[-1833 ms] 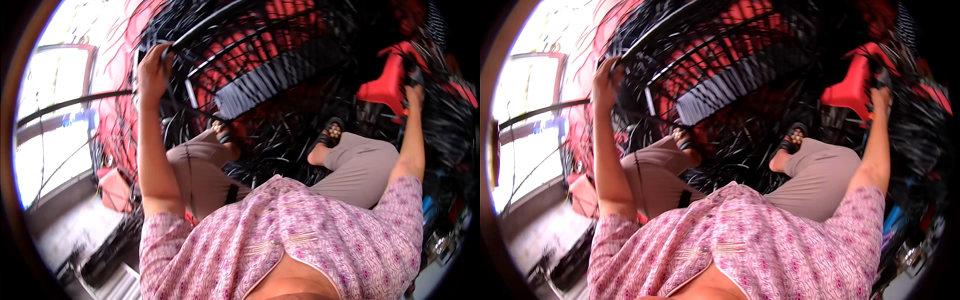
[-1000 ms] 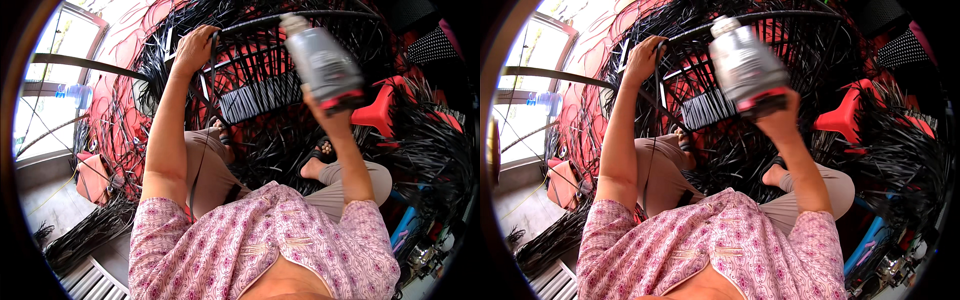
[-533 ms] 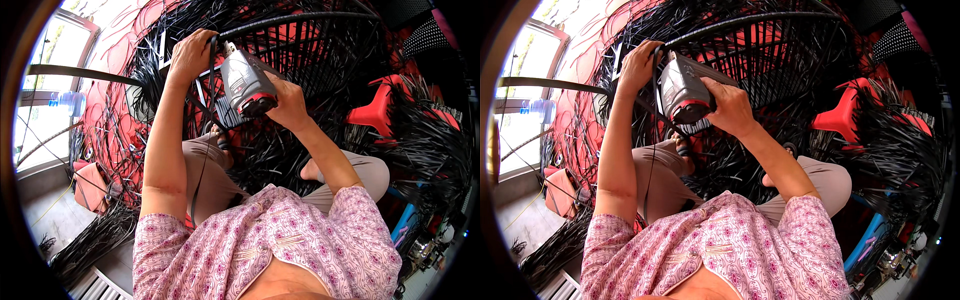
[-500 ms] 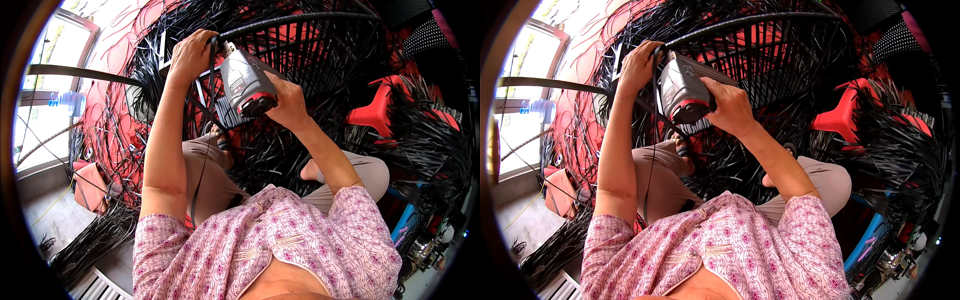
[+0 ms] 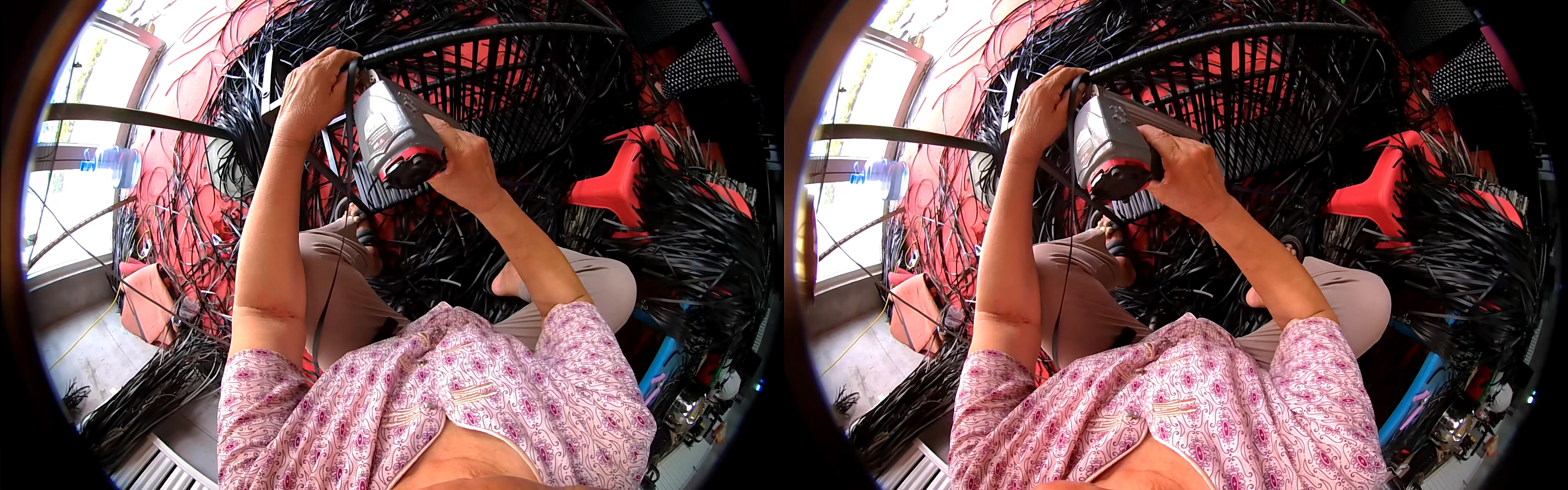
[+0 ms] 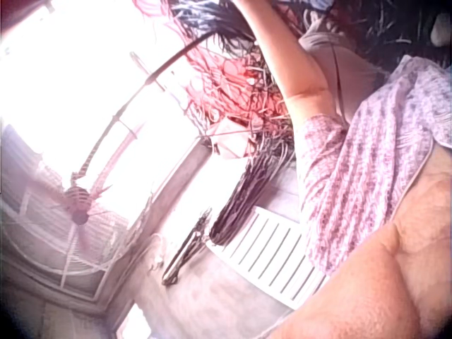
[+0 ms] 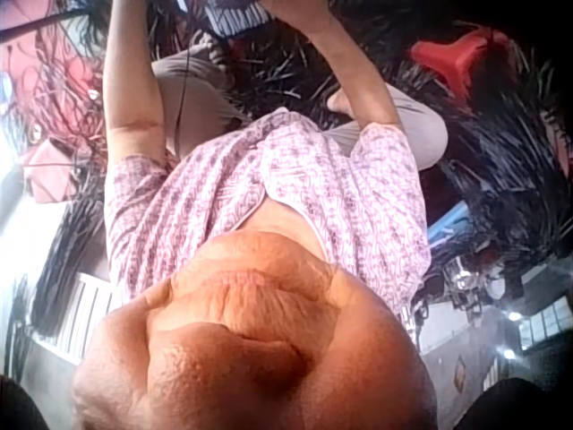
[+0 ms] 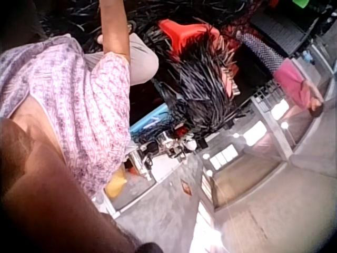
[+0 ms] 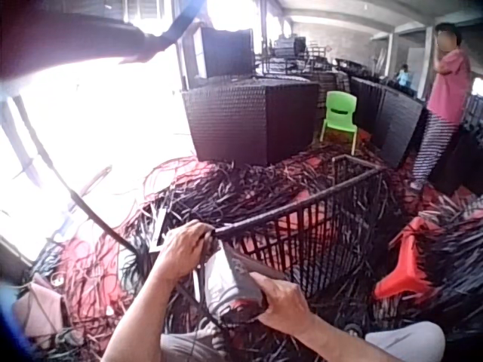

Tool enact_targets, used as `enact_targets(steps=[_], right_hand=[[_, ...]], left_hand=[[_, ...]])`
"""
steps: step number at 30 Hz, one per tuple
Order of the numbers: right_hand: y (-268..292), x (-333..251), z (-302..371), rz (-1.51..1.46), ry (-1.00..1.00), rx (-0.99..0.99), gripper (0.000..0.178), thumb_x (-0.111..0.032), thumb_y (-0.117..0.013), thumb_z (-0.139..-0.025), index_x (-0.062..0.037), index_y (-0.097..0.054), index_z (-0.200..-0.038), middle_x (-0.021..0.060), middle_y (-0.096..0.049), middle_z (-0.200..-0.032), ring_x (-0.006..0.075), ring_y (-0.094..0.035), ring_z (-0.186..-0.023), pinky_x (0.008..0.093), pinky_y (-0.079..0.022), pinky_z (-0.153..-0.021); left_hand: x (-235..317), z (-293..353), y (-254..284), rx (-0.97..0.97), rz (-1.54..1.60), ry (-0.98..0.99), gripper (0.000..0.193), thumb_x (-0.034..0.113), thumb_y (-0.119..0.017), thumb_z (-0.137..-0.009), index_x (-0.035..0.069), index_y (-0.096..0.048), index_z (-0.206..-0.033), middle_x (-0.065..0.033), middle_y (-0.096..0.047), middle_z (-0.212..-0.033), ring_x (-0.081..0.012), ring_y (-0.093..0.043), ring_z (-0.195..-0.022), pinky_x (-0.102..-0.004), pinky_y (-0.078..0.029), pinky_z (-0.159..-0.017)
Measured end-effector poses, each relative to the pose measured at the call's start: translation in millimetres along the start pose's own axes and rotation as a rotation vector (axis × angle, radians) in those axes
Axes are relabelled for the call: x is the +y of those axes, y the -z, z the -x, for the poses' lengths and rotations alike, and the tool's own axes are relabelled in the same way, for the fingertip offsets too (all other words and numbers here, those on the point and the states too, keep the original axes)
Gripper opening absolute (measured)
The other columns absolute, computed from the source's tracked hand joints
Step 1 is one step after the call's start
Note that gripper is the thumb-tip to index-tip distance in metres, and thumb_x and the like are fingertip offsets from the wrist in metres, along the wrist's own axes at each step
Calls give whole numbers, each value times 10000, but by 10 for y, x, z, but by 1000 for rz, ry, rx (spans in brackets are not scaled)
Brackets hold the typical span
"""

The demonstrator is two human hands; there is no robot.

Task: The person weaves black plastic strips around the metal frame of a piece of furniture, periodically securing the strips with a pneumatic stapler and trimming the ends with pliers.

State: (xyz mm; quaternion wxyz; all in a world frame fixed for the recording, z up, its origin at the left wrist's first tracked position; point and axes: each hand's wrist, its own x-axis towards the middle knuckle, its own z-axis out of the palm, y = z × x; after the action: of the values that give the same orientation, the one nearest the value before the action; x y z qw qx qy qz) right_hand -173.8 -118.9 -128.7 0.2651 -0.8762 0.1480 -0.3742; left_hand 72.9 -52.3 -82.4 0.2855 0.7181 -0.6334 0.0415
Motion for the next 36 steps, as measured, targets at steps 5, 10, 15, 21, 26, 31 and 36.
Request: enact_targets(steps=[5, 10, 15, 21, 26, 31, 36], right_hand=[[66, -116, -57, 47, -16, -8, 513, -85, -770, -667, -88, -600, -1151, 127, -705, -917, 324, -687, -791, 401, -558, -731], [63, -134, -46, 85, -57, -31, 471, -44, -737, -666, -108, -604, -1113, 102, -701, -883, 316, -685, -774, 401, -554, -723], [121, -114, -36, 73, -44, -4, 476, -65, -750, -670, -101, -612, -1124, 110, -706, -913, 321, -692, -826, 408, -557, -743], [1085, 219, 111, 124, -380, -36, 435, -147, -767, -690, -76, -640, -1100, 195, -702, -905, 354, -706, -859, 391, -558, -727], [2505, 790, 440, 580, -680, 11, 463, -294, -742, -750, -63, -650, -1141, 199, -715, -970, 377, -688, -933, 437, -533, -813], [3497, 1516, 1073, 1131, -954, -206, 449, -269, -660, -821, -30, -597, -1195, 231, -701, -1008, 427, -662, -983, 508, -516, -863], [3906, 2144, 1711, 1134, -1217, -238, 476, -326, -699, -831, -11, -584, -1169, 252, -669, -1124, 396, -650, -1078, 511, -507, -895]], left_hand=[[9, -2, 2, -15, 17, 0, 264, 118, -538, -869, 68, -646, -1105, -122, -650, -986, -347, -639, -940, -435, -513, -815], [-7, 9, -15, -6, 46, -12, 263, 125, -537, -870, 73, -651, -1102, -122, -649, -976, -350, -638, -936, -434, -514, -811], [0, 24, 4, -24, 47, -13, 265, 135, -525, -881, 74, -658, -1103, -121, -656, -989, -345, -641, -947, -433, -515, -817], [-32, 54, 25, -36, 42, 30, 291, 199, -659, -885, 43, -656, -1132, -147, -675, -1001, -339, -659, -906, -368, -509, -795], [200, -11, -9, -51, -16, 92, 380, 355, -728, -836, 80, -665, -1091, -118, -674, -980, -338, -656, -945, -401, -496, -787], [104, 110, -175, 87, -182, -10, 314, 316, -684, -899, 78, -642, -1100, -111, -660, -959, -344, -663, -824, -410, -504, -675], [272, 204, -259, 100, -310, -67, 303, 312, -661, -913, 91, -622, -1117, -115, -649, -958, -349, -658, -834, -430, -503, -673]])
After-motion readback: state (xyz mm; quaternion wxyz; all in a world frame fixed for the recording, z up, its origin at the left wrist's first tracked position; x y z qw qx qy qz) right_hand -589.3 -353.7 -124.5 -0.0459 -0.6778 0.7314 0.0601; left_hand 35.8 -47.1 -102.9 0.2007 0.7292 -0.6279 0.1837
